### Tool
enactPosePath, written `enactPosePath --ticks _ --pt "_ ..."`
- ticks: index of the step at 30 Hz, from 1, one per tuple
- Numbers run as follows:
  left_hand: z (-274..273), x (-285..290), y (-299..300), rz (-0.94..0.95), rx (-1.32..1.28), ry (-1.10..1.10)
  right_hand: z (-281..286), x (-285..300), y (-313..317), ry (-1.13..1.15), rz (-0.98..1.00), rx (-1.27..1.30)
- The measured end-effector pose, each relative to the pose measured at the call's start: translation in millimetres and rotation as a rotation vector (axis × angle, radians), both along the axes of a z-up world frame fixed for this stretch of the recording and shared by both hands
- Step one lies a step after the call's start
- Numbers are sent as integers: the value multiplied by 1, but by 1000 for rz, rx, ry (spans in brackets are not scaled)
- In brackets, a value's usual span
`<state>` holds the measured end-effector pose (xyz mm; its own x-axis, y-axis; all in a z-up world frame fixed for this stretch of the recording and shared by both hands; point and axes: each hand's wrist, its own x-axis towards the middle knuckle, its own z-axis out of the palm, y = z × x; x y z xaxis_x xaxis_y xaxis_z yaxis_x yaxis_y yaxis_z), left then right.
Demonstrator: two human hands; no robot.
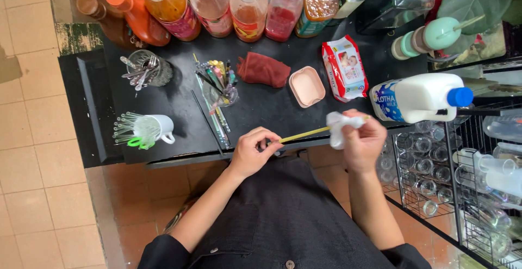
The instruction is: Cleaning and wiping reusable straws and glass stirrers with a cloth at a counter.
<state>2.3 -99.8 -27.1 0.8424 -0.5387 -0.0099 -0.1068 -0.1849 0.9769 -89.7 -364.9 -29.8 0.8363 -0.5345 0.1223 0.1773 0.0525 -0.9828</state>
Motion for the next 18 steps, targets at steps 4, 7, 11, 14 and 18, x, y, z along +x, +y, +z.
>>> enactPosePath --ticks 4,7,11,14,18 --pt "4 -1 -22 17 0 -4 8 12 31 164 188 -20" --pt "-2 -3 -30 38 -12 -63 22 24 39 265 439 -138" --pt "-20 -11 -28 13 90 -157 30 33 21 297 622 -333" --pt "-56 -19 -21 39 128 -98 35 40 15 264 581 -353" --pt "-107 -13 -14 148 114 -142 27 53 30 151 540 -407"
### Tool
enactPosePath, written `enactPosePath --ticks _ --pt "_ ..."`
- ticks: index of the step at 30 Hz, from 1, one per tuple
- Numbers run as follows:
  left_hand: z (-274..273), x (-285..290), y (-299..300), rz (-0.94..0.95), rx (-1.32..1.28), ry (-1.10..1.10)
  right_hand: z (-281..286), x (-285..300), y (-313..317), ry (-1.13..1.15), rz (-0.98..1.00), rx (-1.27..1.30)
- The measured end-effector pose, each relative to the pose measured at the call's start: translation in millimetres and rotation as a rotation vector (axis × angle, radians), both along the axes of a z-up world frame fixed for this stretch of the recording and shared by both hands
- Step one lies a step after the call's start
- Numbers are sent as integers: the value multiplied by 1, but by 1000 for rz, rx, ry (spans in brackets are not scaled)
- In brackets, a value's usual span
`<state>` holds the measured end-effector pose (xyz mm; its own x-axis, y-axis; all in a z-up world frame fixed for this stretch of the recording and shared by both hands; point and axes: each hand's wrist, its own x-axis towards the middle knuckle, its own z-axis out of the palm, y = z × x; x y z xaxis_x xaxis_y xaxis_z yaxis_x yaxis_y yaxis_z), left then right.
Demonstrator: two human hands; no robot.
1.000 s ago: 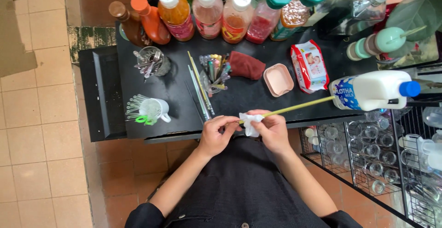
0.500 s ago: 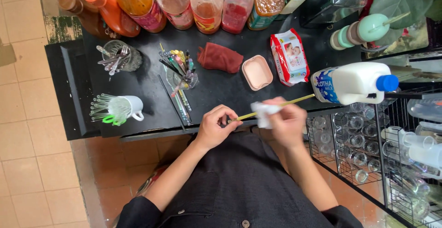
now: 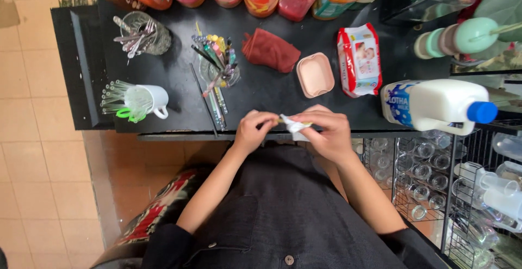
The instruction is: Cleaning and wiping reusable straws and glass stirrers with a cloth at a counter.
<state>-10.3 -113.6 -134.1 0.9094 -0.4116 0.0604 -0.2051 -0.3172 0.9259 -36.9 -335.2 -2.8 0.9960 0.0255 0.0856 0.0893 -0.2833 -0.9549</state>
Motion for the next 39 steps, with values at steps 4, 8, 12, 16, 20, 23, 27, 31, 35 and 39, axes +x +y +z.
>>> enactPosePath --ticks 4,8,12,16,20,23,27,31,35,39 --pt "-25 20 -4 77 147 -179 -29 1 31 -121 63 4" --pt "-30 20 -2 31 186 -345 -54 -1 42 -223 77 -4" --pt "-24 23 -3 2 196 -353 -76 6 37 -211 71 -108" --pt "-32 24 -5 20 219 -413 -84 8 29 -127 69 -134" --pt "-35 19 -4 16 230 -378 -51 5 21 -157 43 -87" --pt "-33 19 -5 32 218 -392 -30 3 17 -270 62 -72" --pt "-40 19 -5 44 227 -399 -17 7 19 -359 117 -27" --pt "-35 21 -5 32 219 -380 -28 15 22 -340 143 -41" --pt "-30 20 -3 24 211 -397 -79 19 27 -230 135 -127" --pt "-37 20 -5 40 248 -412 -107 20 28 -29 119 -127"
